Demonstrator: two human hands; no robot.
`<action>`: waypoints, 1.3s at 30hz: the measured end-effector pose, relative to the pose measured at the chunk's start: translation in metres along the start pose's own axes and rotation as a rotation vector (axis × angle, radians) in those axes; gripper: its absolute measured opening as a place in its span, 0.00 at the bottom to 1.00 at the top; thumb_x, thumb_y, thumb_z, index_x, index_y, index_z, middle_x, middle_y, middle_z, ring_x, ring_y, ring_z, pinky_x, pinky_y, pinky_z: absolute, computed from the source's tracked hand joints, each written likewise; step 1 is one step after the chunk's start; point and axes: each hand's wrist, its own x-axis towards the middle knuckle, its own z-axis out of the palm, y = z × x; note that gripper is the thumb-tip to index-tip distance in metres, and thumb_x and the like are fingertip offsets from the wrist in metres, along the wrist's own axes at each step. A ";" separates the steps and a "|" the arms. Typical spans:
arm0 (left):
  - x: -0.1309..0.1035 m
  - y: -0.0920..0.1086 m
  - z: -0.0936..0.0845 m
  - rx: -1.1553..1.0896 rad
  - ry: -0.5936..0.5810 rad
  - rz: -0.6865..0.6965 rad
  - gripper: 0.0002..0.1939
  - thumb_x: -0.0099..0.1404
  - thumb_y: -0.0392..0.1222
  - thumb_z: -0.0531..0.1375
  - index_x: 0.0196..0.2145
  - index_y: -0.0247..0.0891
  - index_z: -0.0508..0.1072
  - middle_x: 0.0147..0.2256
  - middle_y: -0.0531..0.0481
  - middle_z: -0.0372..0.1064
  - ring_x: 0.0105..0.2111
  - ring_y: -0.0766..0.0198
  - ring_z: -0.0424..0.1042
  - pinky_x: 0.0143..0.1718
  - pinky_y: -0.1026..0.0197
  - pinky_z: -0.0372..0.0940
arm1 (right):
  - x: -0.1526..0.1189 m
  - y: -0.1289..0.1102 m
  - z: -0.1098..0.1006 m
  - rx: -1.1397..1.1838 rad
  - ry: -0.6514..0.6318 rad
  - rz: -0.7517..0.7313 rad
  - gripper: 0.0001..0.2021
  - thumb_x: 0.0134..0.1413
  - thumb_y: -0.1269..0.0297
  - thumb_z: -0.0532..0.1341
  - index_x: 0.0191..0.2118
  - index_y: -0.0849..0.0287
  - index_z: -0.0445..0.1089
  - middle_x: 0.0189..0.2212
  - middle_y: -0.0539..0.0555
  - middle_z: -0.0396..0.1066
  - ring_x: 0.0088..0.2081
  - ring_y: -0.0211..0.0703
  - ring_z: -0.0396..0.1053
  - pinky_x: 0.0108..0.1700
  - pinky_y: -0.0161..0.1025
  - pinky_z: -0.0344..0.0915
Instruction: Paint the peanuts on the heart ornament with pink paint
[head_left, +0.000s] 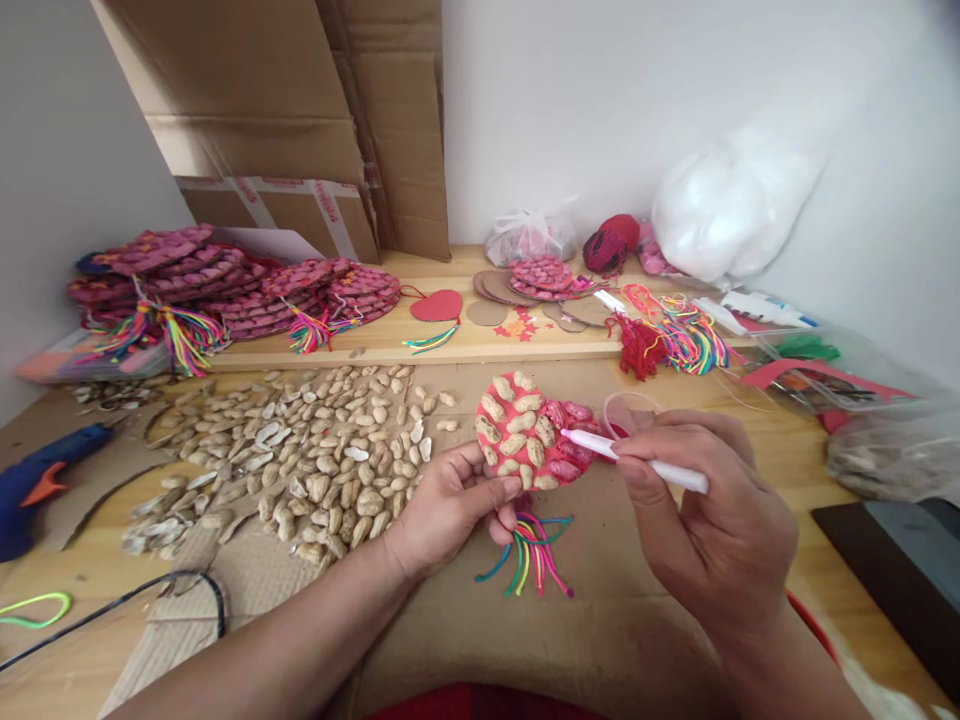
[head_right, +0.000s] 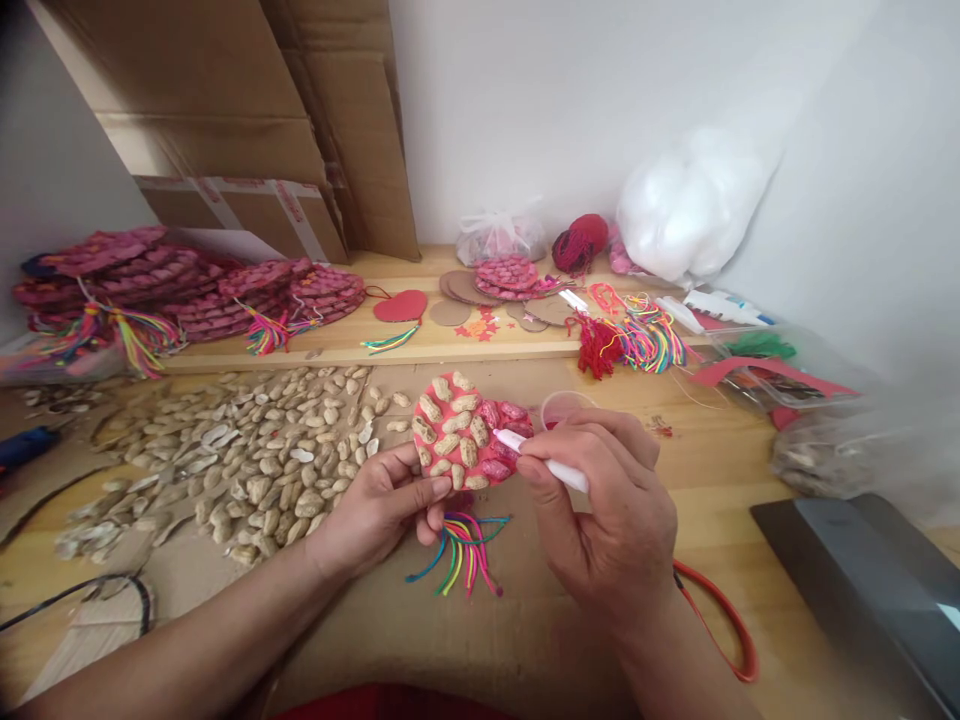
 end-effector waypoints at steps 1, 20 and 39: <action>0.000 0.000 0.000 0.000 -0.002 -0.001 0.15 0.60 0.45 0.71 0.34 0.33 0.73 0.19 0.54 0.73 0.14 0.73 0.69 0.16 0.74 0.65 | 0.000 0.000 0.000 0.013 0.008 0.009 0.06 0.57 0.72 0.64 0.40 0.57 0.71 0.33 0.51 0.75 0.43 0.44 0.70 0.50 0.46 0.66; 0.000 -0.001 0.000 -0.016 -0.026 0.004 0.13 0.60 0.44 0.71 0.34 0.33 0.74 0.19 0.54 0.73 0.14 0.73 0.69 0.16 0.74 0.65 | -0.002 0.005 0.000 0.075 0.045 0.092 0.06 0.57 0.72 0.64 0.40 0.55 0.73 0.33 0.51 0.74 0.43 0.45 0.70 0.48 0.48 0.68; 0.002 -0.001 0.000 0.015 0.009 0.023 0.14 0.60 0.45 0.71 0.34 0.34 0.72 0.21 0.54 0.74 0.18 0.72 0.71 0.21 0.73 0.68 | 0.000 0.045 -0.007 -0.410 0.080 0.291 0.09 0.59 0.56 0.63 0.34 0.55 0.73 0.31 0.52 0.76 0.38 0.47 0.67 0.45 0.46 0.59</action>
